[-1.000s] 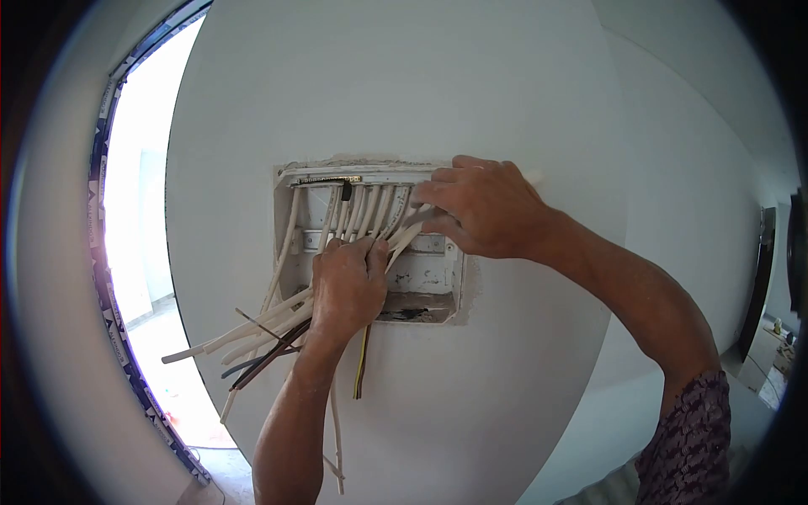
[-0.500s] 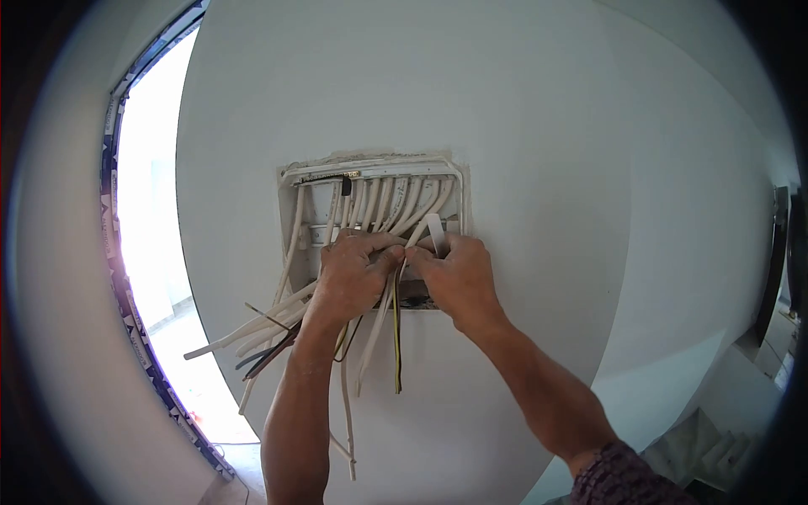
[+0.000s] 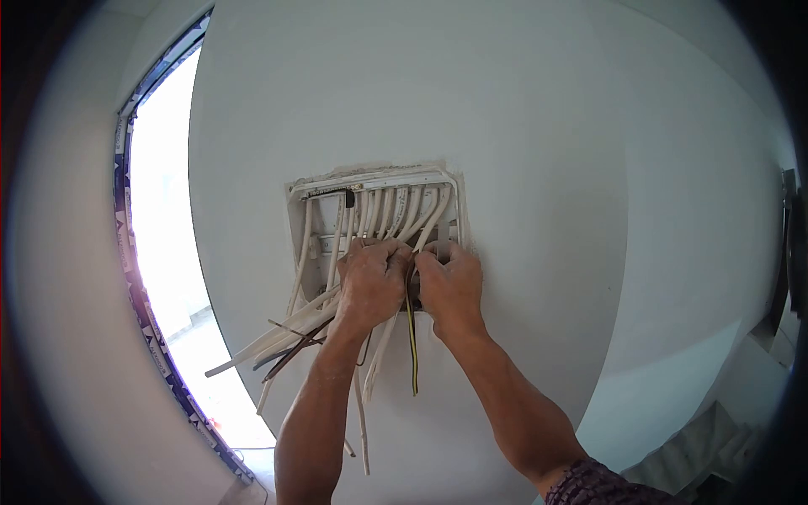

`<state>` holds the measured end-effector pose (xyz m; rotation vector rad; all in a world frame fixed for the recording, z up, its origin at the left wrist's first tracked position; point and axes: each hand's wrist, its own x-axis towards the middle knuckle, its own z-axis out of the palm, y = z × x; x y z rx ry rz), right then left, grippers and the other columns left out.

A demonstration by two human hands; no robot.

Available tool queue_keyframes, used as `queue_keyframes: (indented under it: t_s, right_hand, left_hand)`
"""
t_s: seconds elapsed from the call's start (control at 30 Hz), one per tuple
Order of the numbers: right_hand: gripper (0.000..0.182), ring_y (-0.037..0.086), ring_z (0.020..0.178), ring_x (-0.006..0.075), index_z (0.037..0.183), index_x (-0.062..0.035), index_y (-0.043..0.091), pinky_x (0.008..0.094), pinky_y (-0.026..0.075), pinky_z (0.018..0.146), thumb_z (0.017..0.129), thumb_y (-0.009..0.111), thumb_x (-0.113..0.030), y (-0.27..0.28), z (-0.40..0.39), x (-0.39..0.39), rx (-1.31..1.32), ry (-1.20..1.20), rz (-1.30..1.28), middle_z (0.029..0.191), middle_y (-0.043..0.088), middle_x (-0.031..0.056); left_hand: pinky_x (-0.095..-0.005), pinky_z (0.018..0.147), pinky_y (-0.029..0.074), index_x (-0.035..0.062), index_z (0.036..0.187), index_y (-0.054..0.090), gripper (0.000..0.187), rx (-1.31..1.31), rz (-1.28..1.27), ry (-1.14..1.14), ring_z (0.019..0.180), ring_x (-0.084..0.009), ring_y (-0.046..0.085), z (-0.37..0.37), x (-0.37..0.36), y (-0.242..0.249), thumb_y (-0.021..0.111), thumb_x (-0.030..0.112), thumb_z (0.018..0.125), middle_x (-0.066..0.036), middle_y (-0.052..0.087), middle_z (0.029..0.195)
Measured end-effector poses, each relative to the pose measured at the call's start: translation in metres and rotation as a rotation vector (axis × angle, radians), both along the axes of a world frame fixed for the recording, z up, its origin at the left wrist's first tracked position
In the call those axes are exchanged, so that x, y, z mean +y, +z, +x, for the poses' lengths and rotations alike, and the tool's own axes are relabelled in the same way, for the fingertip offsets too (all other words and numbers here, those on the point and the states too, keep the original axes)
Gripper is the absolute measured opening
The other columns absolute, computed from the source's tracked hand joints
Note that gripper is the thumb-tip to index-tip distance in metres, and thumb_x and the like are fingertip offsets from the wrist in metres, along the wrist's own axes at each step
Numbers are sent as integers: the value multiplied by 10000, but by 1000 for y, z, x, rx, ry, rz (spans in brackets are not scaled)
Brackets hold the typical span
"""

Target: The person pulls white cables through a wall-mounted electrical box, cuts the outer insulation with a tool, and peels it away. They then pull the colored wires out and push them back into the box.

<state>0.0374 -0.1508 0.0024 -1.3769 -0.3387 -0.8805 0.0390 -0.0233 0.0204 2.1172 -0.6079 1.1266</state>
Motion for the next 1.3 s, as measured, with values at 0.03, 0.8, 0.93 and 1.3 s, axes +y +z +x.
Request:
queue_keyframes:
  t_s: [0.03,0.8,0.93,1.3]
  right_hand:
    - [240,671,727,273,913,74,687,423,524,703,854,661,-156,0,-1,1,26,55,56,800,706,194]
    - [234,694,770,303,948,60,681,432,514,735,947,625,-168,-18,13,11,-90,72,113,822,720,204]
    - [239,694,770,314,970,70,691,437,517,744,941,619,-156,-10,-4,12,-31,98,152,830,718,215]
    - [202,575,725,155,1021,57,678,348,483,692,924,609,-105,-12,-2,20,39,362,411,803,655,96]
  left_hand:
    - [-553,1085,308,98,1051,760,268,-3,5,4,1214,-352,543,1,0,0,557,270,1020,-144,742,1096]
    - [-433,838,528,12,976,757,194,-37,43,147,858,-370,708,-13,-27,21,631,155,939,-202,753,925]
    - [-434,826,523,4,977,755,191,-80,29,191,833,-362,703,-17,-26,25,634,144,929,-218,743,927]
    - [-264,636,429,-4,895,696,185,336,-352,-314,698,-80,502,2,-12,29,585,82,1016,-9,639,780]
